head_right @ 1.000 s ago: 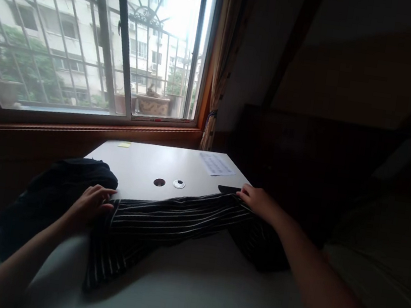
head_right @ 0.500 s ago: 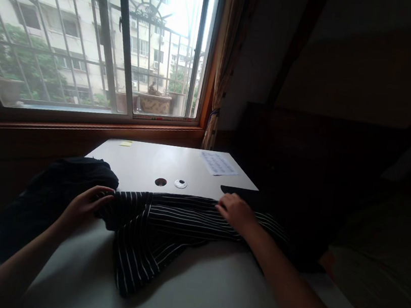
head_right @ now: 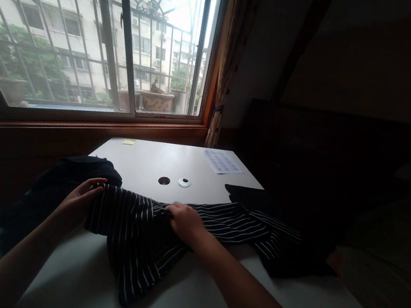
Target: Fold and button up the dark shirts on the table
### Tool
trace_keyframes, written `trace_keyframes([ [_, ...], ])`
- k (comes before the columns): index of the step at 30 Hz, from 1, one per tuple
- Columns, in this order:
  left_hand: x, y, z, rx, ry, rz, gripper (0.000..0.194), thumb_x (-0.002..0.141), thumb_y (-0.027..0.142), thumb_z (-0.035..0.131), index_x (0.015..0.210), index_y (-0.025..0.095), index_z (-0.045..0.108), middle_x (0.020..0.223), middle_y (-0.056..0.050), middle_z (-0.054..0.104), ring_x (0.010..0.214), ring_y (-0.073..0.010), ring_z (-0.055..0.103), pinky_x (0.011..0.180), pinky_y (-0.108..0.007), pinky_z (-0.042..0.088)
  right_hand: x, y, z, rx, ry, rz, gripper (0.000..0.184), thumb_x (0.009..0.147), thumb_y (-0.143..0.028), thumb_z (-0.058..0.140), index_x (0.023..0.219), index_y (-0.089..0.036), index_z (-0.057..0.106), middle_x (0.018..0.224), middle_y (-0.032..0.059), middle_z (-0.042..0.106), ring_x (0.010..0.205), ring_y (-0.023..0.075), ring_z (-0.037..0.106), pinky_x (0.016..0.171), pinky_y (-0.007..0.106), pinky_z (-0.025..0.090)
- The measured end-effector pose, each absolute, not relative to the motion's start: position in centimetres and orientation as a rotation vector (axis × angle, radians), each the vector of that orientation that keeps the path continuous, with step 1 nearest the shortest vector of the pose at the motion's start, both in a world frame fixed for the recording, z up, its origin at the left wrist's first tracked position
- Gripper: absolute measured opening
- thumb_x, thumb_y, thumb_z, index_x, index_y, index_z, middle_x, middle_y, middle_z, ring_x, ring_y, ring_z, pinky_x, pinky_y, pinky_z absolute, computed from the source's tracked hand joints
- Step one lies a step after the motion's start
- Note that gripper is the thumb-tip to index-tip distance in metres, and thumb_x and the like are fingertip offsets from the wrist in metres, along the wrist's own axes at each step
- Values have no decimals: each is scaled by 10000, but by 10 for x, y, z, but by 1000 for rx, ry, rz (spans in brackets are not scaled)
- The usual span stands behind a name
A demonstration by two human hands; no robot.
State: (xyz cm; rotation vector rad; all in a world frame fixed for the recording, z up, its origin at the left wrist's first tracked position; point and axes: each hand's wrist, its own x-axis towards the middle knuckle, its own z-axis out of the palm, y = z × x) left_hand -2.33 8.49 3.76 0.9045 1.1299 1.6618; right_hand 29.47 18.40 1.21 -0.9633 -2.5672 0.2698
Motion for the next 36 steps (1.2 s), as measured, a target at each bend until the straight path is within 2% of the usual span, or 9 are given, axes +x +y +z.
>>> trace_keyframes([
  [3, -22, 87, 37, 924, 1098, 1815, 501, 631, 293, 901, 1071, 201, 682, 896, -5, 684, 750, -136, 647, 656, -217, 515, 294, 189, 20, -1068, -2348, 58, 284, 902, -114, 549, 1132, -248, 646, 1063, 58, 669, 968, 214, 657, 853, 311, 507],
  [7, -22, 82, 39, 1015, 1102, 1906, 425, 637, 281, 894, 1011, 212, 705, 926, -11, 697, 803, -138, 642, 690, -208, 506, 303, 191, 29, -943, -2336, 170, 258, 904, -307, 646, 1150, -240, 608, 1173, 67, 608, 985, 224, 642, 860, 351, 533],
  [12, -11, 66, 42, 1244, 972, 1532, 259, 686, 235, 863, 905, 179, 736, 907, -76, 724, 824, -216, 672, 717, -297, 543, 312, 191, 29, -657, -2401, 386, 417, 969, -432, 557, 1353, -279, 501, 1345, 94, 518, 1114, 221, 603, 938, 385, 532],
  [17, 18, 51, 44, 1451, 738, 1069, 174, 758, 200, 807, 929, 194, 778, 952, -118, 756, 913, -300, 707, 809, -422, 564, 302, 184, 26, -553, -2504, 206, 774, 832, -390, 749, 1495, -319, 358, 1524, 93, 403, 1394, 293, 374, 1133, 501, 355],
  [19, 26, 47, 46, 1492, 670, 846, 247, 796, 186, 776, 1041, 218, 770, 1021, -123, 766, 984, -319, 711, 881, -461, 550, 295, 177, 24, -431, -2647, 133, 703, 840, -315, 735, 1466, -323, 414, 1445, 70, 510, 1373, 282, 395, 1128, 491, 337],
  [21, 28, 46, 48, 1481, 612, 696, 345, 817, 203, 762, 1159, 232, 733, 1094, -131, 758, 1046, -337, 702, 935, -496, 530, 290, 169, 20, -311, -2739, 40, 477, 882, -245, 667, 1340, -317, 553, 1241, 42, 645, 1271, 259, 478, 1085, 464, 355],
  [25, 13, 55, 48, 1498, 705, 881, 316, 889, 272, 684, 1198, 210, 708, 1194, -149, 716, 1154, -334, 651, 1023, -510, 478, 290, 160, 9, -267, -2752, -109, 189, 913, -178, 568, 1060, -254, 660, 981, 44, 665, 961, 210, 557, 918, 384, 427],
  [32, 3, 69, 35, 1822, 932, 831, 407, 879, 283, 675, 1284, 242, 655, 1362, -141, 580, 1294, -310, 526, 1102, -478, 421, 315, 168, 2, -485, -2500, -9, 287, 794, -66, 513, 1027, -218, 587, 937, 64, 605, 865, 231, 519, 832, 395, 454],
  [36, 19, 72, 16, 1961, 925, 789, 501, 841, 214, 692, 1332, 273, 614, 1372, -132, 539, 1274, -284, 535, 1059, -404, 467, 323, 169, 9, -627, -2383, 158, 275, 838, -65, 471, 1023, -233, 586, 933, 61, 602, 902, 242, 530, 857, 410, 464],
])
